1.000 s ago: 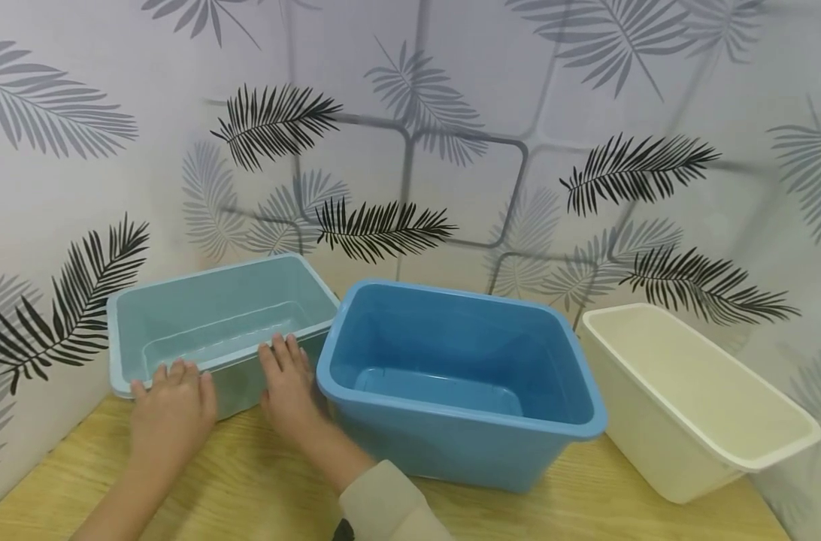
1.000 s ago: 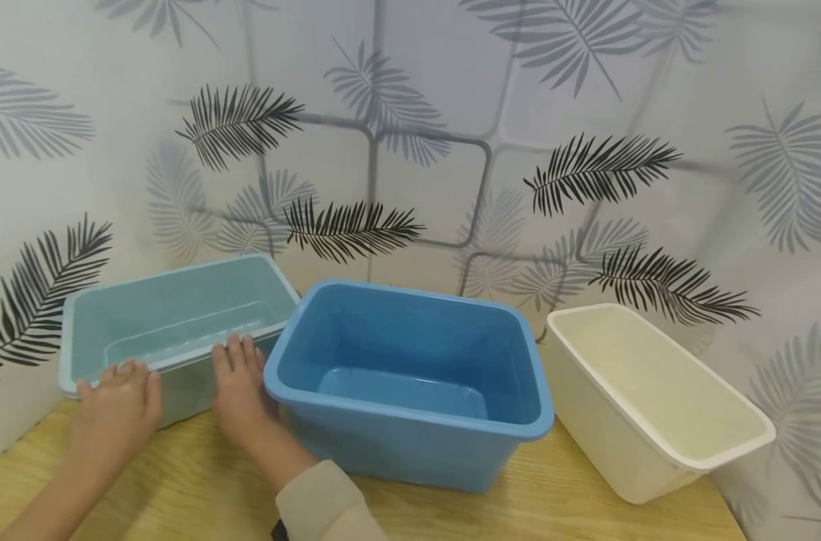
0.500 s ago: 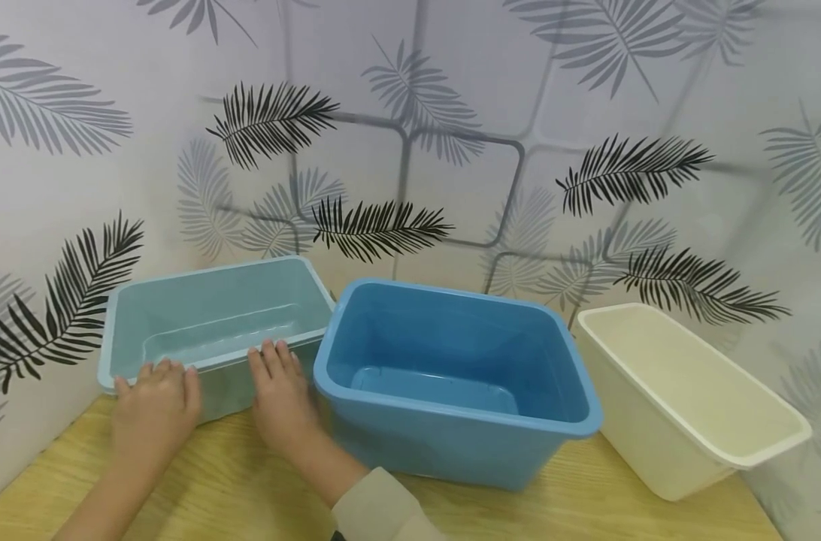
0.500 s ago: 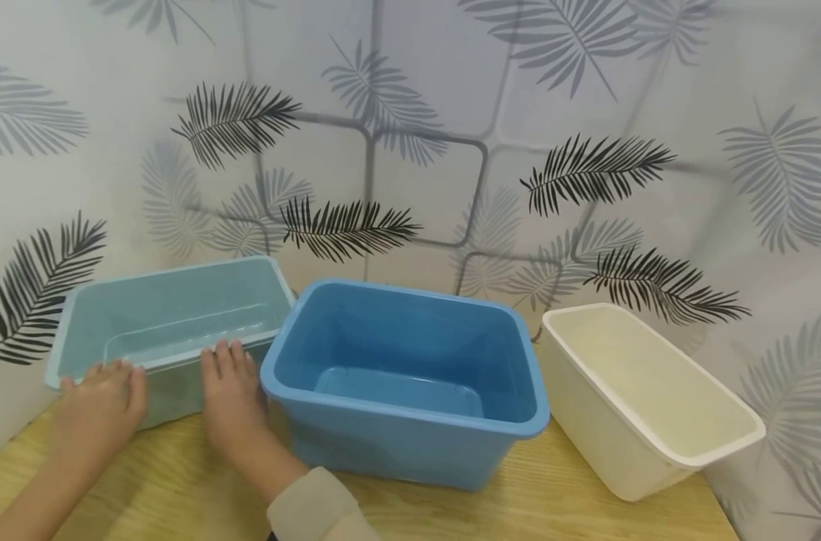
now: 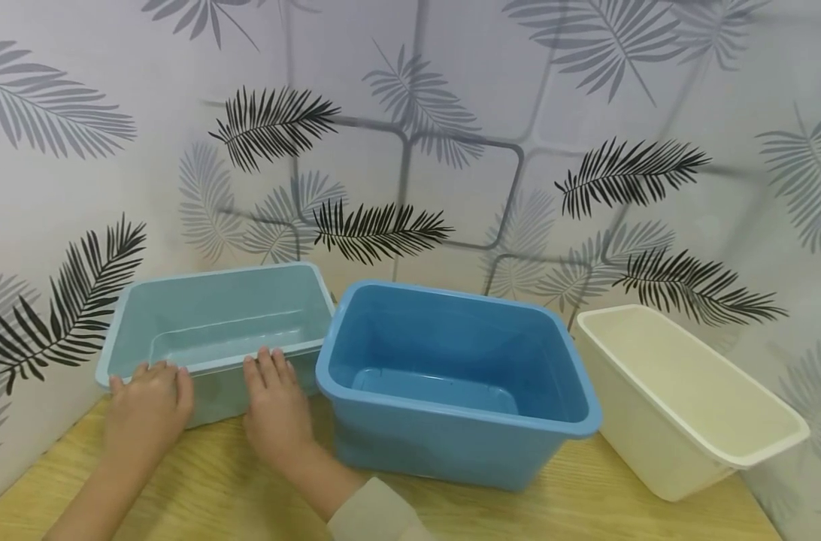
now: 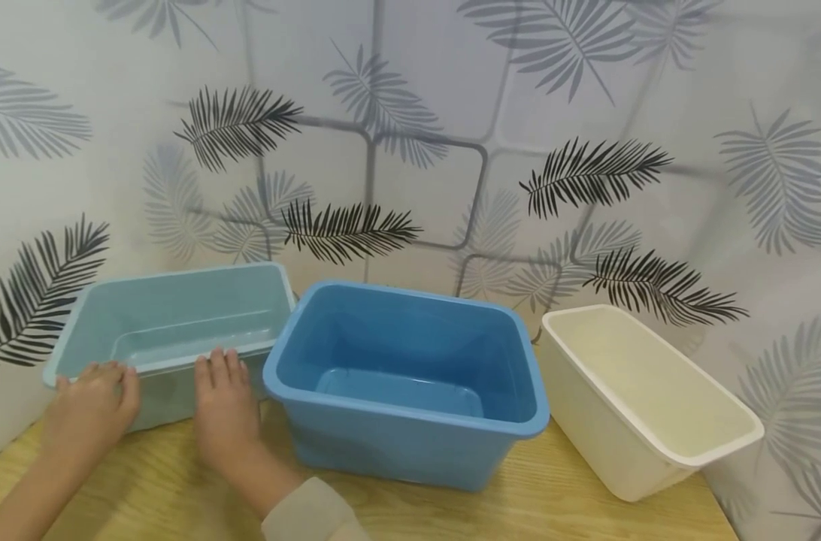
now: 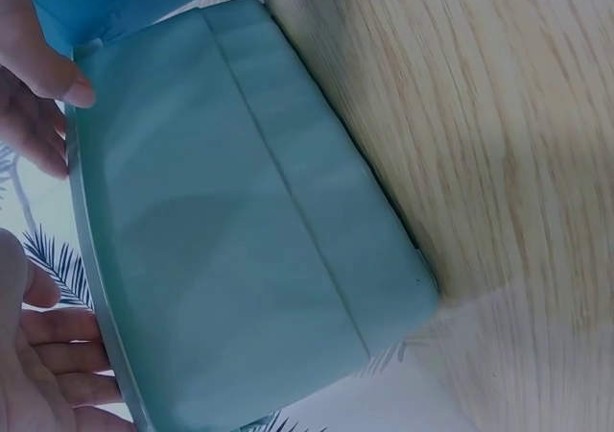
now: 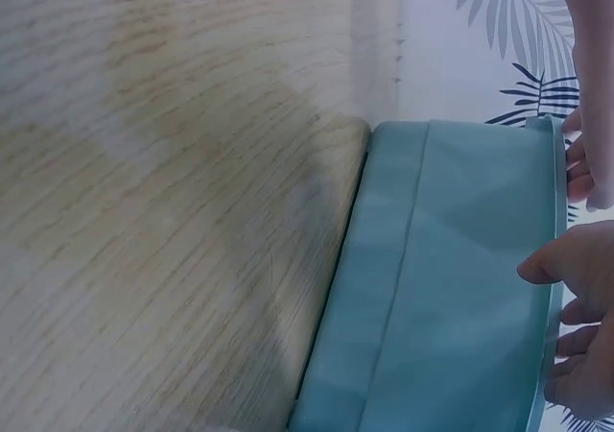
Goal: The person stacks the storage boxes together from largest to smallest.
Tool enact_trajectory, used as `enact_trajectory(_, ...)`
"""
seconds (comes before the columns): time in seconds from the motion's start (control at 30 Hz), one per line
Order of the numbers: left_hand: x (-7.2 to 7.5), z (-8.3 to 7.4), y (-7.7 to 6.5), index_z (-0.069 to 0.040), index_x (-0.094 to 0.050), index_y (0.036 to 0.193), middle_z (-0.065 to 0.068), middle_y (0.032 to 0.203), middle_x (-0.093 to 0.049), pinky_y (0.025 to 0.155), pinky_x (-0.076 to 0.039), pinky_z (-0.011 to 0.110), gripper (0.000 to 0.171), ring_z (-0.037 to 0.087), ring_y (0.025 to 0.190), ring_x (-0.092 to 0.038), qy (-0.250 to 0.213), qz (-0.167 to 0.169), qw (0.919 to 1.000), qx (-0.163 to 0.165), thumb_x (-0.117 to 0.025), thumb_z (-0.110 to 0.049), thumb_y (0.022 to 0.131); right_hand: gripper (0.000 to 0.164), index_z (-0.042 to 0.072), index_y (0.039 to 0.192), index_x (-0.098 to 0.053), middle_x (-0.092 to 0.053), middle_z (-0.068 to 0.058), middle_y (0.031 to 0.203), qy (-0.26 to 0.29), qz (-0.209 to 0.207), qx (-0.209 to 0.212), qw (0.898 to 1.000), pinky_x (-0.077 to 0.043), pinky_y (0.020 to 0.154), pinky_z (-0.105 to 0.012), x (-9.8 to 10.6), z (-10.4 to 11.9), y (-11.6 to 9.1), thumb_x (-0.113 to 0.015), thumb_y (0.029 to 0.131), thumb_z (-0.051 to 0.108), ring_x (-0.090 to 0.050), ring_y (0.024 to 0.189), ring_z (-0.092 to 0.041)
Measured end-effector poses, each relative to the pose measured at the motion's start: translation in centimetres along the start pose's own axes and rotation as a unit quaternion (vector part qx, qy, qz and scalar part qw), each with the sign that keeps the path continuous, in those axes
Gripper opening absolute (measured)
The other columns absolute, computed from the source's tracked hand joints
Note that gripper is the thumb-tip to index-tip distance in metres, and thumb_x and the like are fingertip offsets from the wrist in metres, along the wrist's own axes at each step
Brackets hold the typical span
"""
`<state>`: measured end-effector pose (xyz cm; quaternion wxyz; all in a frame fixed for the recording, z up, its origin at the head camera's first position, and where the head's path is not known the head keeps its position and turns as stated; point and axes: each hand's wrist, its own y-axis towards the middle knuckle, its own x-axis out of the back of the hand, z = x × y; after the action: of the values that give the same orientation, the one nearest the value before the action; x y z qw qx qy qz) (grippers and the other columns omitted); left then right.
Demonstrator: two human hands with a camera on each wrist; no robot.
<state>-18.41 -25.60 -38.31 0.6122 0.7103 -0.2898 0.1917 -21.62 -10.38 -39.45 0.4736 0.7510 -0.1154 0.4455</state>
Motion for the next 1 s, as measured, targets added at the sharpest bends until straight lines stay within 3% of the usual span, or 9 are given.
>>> enact_trajectory(0.17, 0.2, 0.3, -0.1, 0.015, -0.062, 0.078, 0.033, 0.085, -0.064, 0.08, -0.036, 0.074, 0.025, 0.054, 0.088, -0.058, -0.003, 0.003, 0.9999, 0.012, -0.048, -0.005, 0.083, 0.054, 0.01, 0.126, -0.054, -0.055, -0.005, 0.131, 0.007, 0.014, 0.003, 1.0, -0.041, 0.102, -0.025, 0.2, 0.2, -0.2, -0.072, 0.076, 0.022, -0.051, 0.124, -0.019)
enact_trajectory(0.27, 0.2, 0.5, -0.2, 0.013, -0.062, 0.077, 0.032, 0.082, -0.064, 0.081, -0.038, 0.071, 0.023, 0.052, 0.084, -0.06, 0.003, -0.015, 0.9998, 0.009, -0.051, -0.006, 0.082, 0.053, 0.008, 0.126, -0.054, -0.057, -0.006, 0.129, 0.01, 0.002, 0.013, 1.0, -0.041, 0.102, -0.026, 0.3, 0.0, -0.2, -0.071, 0.077, 0.021, -0.052, 0.122, -0.019)
enact_trajectory(0.37, -0.1, 1.0, -0.3, 0.011, -0.062, 0.075, 0.03, 0.073, -0.064, 0.07, -0.046, 0.062, 0.027, 0.049, 0.069, -0.059, 0.007, -0.049, 0.9985, -0.023, -0.051, -0.013, 0.082, 0.052, 0.007, 0.123, -0.054, -0.058, -0.009, 0.124, 0.001, -0.033, 0.024, 0.999, -0.043, 0.101, -0.028, 0.0, -0.3, -0.1, -0.072, 0.075, 0.018, -0.055, 0.118, -0.022)
enact_trajectory(0.53, -0.6, 2.7, 0.0, 0.01, -0.063, 0.077, 0.025, 0.066, -0.064, 0.051, -0.047, 0.049, 0.069, 0.041, 0.054, -0.058, 0.005, -0.084, 0.989, -0.122, -0.032, -0.048, 0.096, 0.054, 0.005, 0.123, -0.054, -0.056, -0.015, 0.124, -0.03, -0.06, 0.018, 0.998, -0.043, 0.1, -0.034, -1.0, -0.9, 0.3, -0.072, 0.075, 0.02, -0.052, 0.119, -0.03)
enact_trajectory(0.63, -0.9, 3.8, 0.3, 0.009, -0.065, 0.081, 0.024, 0.069, -0.066, 0.052, -0.049, 0.047, 0.085, 0.039, 0.057, -0.061, -0.003, -0.071, 0.9837, -0.165, -0.022, -0.063, 0.093, 0.058, 0.001, 0.127, -0.05, -0.053, -0.017, 0.129, -0.034, -0.025, -0.003, 0.999, -0.042, 0.101, -0.037, -1.2, -0.9, 0.6, -0.071, 0.079, 0.027, -0.047, 0.125, -0.033)
enact_trajectory(0.83, -1.2, 5.6, 0.6, 0.004, -0.063, 0.081, 0.016, 0.066, -0.065, 0.048, -0.048, 0.041, 0.08, 0.031, 0.053, -0.06, -0.028, -0.025, 0.977, -0.21, -0.019, -0.063, 0.09, 0.076, 0.001, 0.135, -0.043, -0.045, -0.013, 0.14, -0.027, 0.076, -0.079, 0.994, -0.037, 0.105, -0.034, -1.2, -0.9, 1.4, -0.064, 0.081, 0.049, -0.038, 0.133, -0.028)
enact_trajectory(1.0, -1.0, 6.6, 0.8, -0.006, -0.052, 0.068, 0.0, 0.052, -0.052, 0.041, -0.034, 0.031, 0.063, 0.016, 0.043, -0.045, -0.018, 0.029, 0.9809, -0.192, -0.026, -0.061, 0.085, 0.067, 0.004, 0.122, -0.051, -0.052, -0.011, 0.13, -0.046, 0.054, -0.069, 0.995, -0.039, 0.104, -0.035, -1.1, -0.7, 1.6, -0.066, 0.078, 0.051, -0.044, 0.128, -0.027)
